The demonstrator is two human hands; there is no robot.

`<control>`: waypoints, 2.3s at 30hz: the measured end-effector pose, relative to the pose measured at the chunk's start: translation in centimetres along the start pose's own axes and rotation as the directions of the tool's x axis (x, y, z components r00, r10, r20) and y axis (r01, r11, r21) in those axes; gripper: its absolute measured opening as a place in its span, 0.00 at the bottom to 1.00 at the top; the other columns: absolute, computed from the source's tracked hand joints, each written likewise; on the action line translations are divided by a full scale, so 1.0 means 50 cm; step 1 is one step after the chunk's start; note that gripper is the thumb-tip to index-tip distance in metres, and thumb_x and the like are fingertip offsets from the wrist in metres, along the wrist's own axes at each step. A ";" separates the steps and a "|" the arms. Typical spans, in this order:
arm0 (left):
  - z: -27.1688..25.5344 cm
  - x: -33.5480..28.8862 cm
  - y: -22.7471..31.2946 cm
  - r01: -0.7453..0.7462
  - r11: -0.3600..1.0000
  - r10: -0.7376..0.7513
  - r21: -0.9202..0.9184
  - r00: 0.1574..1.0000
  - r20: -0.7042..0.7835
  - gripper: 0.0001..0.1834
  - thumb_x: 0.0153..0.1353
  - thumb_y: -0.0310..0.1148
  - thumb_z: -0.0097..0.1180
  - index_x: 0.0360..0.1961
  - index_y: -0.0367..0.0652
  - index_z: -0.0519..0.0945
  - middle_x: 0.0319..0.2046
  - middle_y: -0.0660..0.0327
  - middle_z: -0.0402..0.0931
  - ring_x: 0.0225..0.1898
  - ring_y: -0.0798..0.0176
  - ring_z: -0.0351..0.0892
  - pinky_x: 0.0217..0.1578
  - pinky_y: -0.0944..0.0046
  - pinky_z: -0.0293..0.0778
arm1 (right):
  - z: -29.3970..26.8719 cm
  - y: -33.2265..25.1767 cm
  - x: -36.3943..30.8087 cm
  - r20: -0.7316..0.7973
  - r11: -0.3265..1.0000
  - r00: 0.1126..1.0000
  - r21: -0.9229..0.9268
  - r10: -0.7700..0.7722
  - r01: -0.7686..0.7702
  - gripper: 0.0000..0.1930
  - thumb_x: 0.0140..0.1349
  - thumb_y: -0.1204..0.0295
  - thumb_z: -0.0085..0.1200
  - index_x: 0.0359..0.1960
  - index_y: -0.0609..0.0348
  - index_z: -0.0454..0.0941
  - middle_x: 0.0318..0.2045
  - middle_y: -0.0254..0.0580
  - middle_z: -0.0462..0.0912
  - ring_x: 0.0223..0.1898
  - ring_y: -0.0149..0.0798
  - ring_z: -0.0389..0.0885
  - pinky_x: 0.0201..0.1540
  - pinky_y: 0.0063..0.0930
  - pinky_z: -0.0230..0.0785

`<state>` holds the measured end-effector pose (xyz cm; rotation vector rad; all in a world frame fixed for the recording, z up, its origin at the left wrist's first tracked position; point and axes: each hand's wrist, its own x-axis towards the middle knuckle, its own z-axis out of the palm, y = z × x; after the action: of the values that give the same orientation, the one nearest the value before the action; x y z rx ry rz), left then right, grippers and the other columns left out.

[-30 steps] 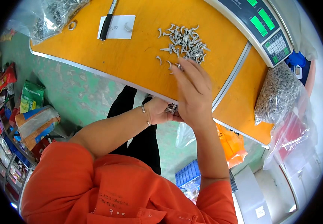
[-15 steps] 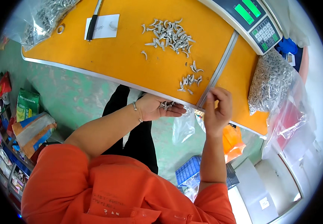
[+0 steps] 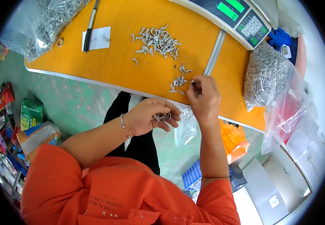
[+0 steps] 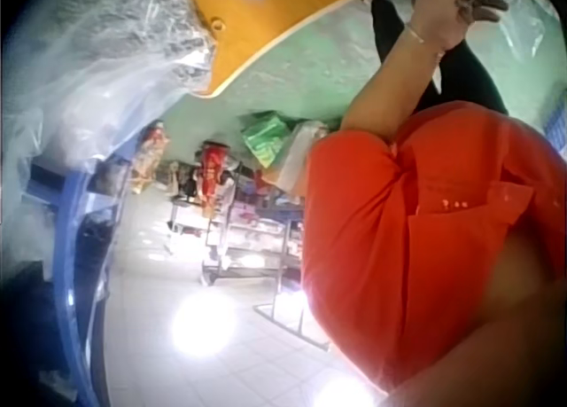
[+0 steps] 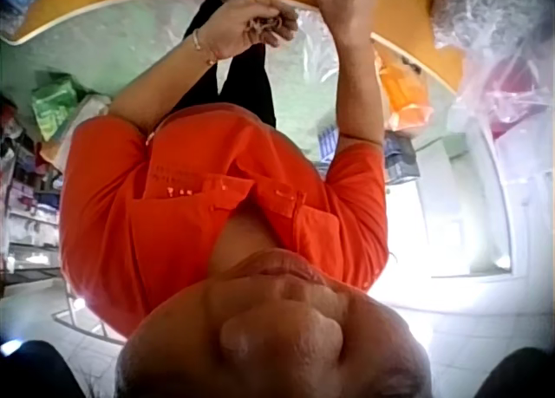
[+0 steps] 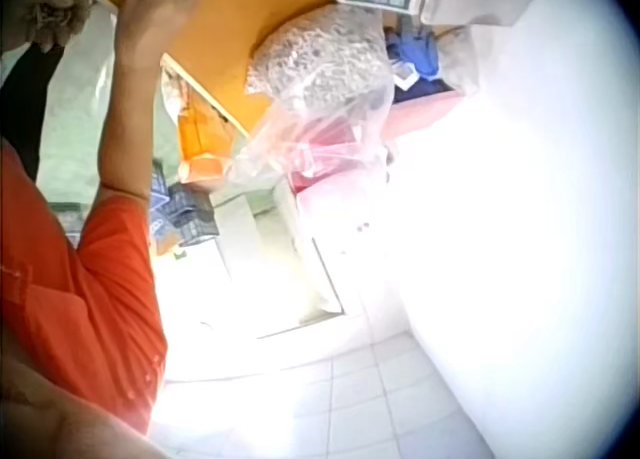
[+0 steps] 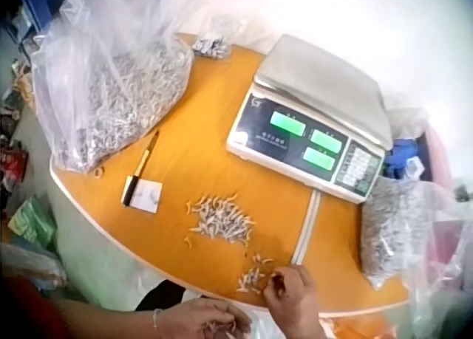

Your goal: The person places a plastic bag containing metal parts onto a digital scale, writes on a small card, and then sorts through small metal parts by hand on a table, occasionally placing them onto the scale to check their weight.

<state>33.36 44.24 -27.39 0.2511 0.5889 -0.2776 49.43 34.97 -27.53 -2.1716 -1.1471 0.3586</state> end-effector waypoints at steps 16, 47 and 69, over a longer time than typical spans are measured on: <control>0.020 0.020 0.058 -0.178 0.980 0.157 -0.087 0.965 -0.212 0.13 0.61 0.35 0.42 0.34 0.37 0.75 0.29 0.59 0.74 0.25 0.68 0.73 0.24 0.69 0.71 | 0.007 0.020 0.074 0.100 0.962 0.957 0.054 -0.272 0.268 0.12 0.41 0.86 0.53 0.31 0.62 0.77 0.29 0.44 0.74 0.31 0.44 0.73 0.32 0.30 0.67; 0.020 0.013 0.046 -0.089 0.984 0.050 -0.154 0.970 -0.238 0.12 0.61 0.35 0.42 0.29 0.37 0.73 0.24 0.59 0.71 0.20 0.73 0.67 0.14 0.76 0.61 | -0.025 0.018 0.018 0.136 0.882 0.962 0.385 0.238 -0.273 0.04 0.51 0.82 0.53 0.29 0.68 0.76 0.29 0.42 0.78 0.29 0.30 0.76 0.30 0.21 0.70; 0.023 0.011 0.032 -0.062 0.991 0.034 -0.118 0.974 -0.226 0.14 0.62 0.37 0.40 0.35 0.37 0.74 0.28 0.60 0.75 0.25 0.67 0.74 0.23 0.70 0.71 | 0.016 -0.001 0.033 0.078 0.971 0.972 -0.074 -0.222 0.227 0.12 0.42 0.84 0.55 0.31 0.63 0.75 0.30 0.46 0.73 0.30 0.45 0.73 0.31 0.30 0.68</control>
<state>34.92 45.26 -26.55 0.1766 0.8190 -0.1653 49.94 36.66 -28.00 -2.0846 -1.4542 0.2931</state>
